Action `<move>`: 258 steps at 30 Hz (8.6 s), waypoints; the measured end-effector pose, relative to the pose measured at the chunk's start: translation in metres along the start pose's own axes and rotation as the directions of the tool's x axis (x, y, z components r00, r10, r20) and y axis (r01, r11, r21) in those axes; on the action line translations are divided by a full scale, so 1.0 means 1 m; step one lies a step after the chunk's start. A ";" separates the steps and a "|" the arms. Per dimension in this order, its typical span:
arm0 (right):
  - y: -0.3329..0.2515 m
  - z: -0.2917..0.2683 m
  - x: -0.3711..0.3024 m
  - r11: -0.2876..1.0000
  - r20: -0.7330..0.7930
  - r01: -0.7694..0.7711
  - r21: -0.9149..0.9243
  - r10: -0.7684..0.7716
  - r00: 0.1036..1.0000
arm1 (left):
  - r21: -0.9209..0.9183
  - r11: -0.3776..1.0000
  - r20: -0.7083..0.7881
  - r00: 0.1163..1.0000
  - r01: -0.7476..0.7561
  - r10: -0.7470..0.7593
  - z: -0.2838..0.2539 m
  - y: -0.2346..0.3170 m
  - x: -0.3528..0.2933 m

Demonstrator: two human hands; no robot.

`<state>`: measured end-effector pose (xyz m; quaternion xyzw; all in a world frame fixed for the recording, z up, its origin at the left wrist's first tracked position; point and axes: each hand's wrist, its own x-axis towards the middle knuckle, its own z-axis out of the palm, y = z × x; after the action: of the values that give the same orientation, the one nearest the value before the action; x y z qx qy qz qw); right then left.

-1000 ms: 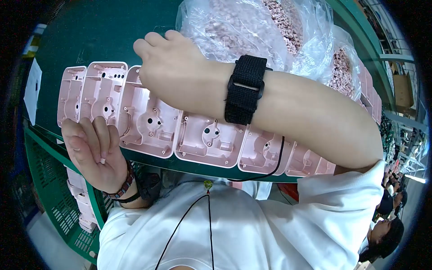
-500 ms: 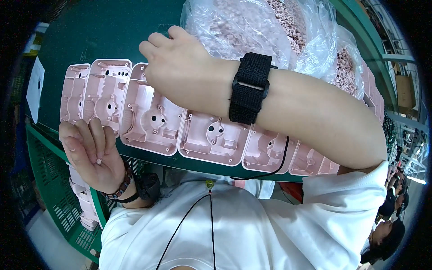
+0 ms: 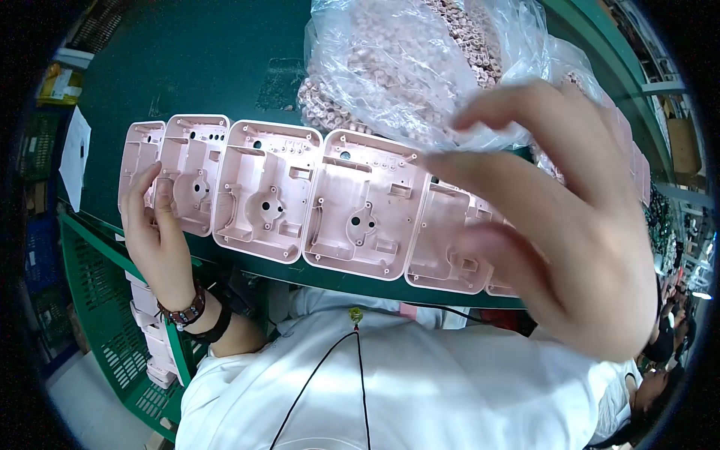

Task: The person arranges pink plastic housings on the table, retrieves small pink components from a plastic bag, and snaps them into the housings by hand. After filling the housings, the person stacks them and places the completed units into a green plastic crate.

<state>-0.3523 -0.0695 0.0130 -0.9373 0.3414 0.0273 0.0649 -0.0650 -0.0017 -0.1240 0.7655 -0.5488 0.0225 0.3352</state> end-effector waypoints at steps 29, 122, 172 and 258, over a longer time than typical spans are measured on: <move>0.033 0.187 -0.217 0.342 -0.409 -0.658 0.671 0.911 0.056 | 0.322 0.943 0.474 0.877 -0.084 -0.084 -0.013 -0.037 0.048; 0.011 0.094 0.022 0.999 -0.330 -0.041 -0.022 0.031 0.943 | -0.741 -0.515 0.449 0.888 0.431 0.097 0.014 0.032 -0.002; 0.017 0.094 0.044 0.979 -0.098 0.203 0.037 -0.198 0.975 | -0.322 -0.902 0.614 0.789 0.287 0.032 0.016 0.019 -0.002; -0.015 0.094 0.122 0.930 0.037 0.365 -0.047 -0.364 0.931 | -0.968 0.121 0.191 0.960 0.218 -0.205 0.016 -0.018 -0.006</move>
<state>-0.2501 -0.1224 -0.0901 -0.9852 0.1599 0.0370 0.0489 -0.0574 -0.0022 -0.1473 0.4336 -0.3187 -0.3899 0.7472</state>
